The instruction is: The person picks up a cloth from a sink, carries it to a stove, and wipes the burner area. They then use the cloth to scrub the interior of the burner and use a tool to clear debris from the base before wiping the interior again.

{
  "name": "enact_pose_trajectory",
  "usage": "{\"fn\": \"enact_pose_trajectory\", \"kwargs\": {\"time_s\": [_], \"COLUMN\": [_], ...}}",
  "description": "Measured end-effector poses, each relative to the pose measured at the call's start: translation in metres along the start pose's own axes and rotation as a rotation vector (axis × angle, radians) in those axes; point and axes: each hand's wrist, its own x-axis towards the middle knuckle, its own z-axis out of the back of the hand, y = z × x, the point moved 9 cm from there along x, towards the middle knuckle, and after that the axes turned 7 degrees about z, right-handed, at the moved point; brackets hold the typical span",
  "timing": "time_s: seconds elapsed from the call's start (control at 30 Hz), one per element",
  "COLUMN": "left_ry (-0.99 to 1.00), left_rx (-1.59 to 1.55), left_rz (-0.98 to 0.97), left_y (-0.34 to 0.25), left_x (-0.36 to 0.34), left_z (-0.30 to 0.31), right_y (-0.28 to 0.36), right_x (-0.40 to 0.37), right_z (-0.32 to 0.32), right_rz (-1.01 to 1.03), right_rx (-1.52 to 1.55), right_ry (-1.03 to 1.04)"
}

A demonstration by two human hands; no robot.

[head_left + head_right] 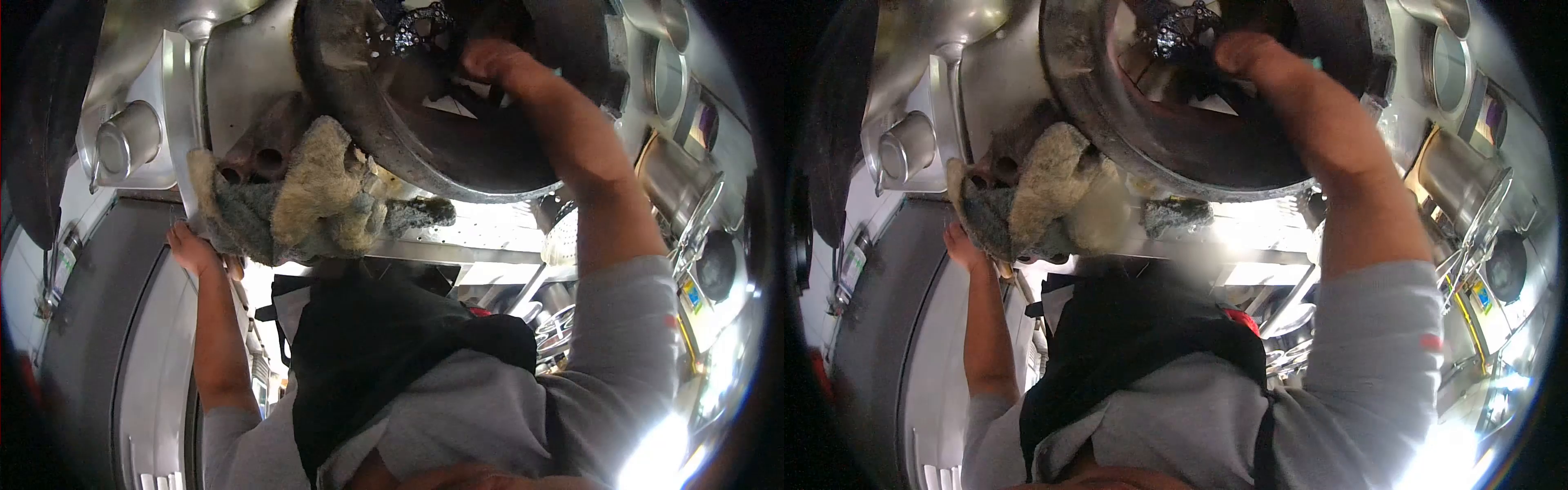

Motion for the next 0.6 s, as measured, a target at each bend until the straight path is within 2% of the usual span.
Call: {"fn": "enact_pose_trajectory", "kwargs": {"time_s": [0.03, 0.07, 0.13, 0.17, 0.2, 0.23, 0.27, 0.3, 0.37, 0.47, 0.53, 0.6], "left_ry": [0.04, 0.026, -0.031, -0.019, -0.046, -0.069, -0.067, -0.054, -0.043, -0.026, -0.046, -0.033], "left_rx": [-0.115, -0.132, 0.306, 0.326, 0.157, -0.013, -0.02, -0.029, -0.037, -0.017, 0.084, -0.029], "left_rz": [0.142, 0.132, -0.221, -0.216, -0.119, -0.025, -0.025, 0.005, 0.034, 0.029, -0.084, -0.014], "left_y": [0.011, 0.014, -0.001, 0.0, -0.014, -0.02, -0.017, -0.013, -0.005, -0.009, -0.014, 0.001], "left_x": [0.004, 0.012, 0.008, 0.002, -0.007, -0.011, -0.01, -0.006, -0.001, -0.006, -0.005, 0.003], "left_z": [-0.003, -0.007, -0.001, 0.006, 0.005, 0.004, 0.005, 0.004, 0.004, 0.004, 0.004, 0.001], "right_y": [0.011, 0.008, 0.012, -0.014, -0.024, -0.031, -0.034, -0.036, -0.04, -0.03, -0.028, -0.03], "right_x": [0.009, 0.013, -0.01, 0.006, 0.003, -0.002, -0.007, -0.011, -0.016, -0.027, -0.026, -0.024], "right_z": [0.012, 0.028, 0.03, 0.012, 0.012, 0.024, 0.034, 0.039, 0.03, 0.032, 0.029, 0.025], "right_rz": [-0.039, -0.038, -0.115, -0.09, -0.097, -0.103, -0.103, -0.108, -0.155, -0.185, -0.175, -0.168], "right_rx": [-0.088, -0.096, -0.043, 0.022, 0.011, -0.108, -0.221, -0.225, -0.208, -0.165, -0.167, -0.172], "right_ry": [-0.065, -0.088, 0.041, 0.072, 0.062, -0.038, -0.131, -0.138, 0.006, 0.117, 0.082, 0.047]}}
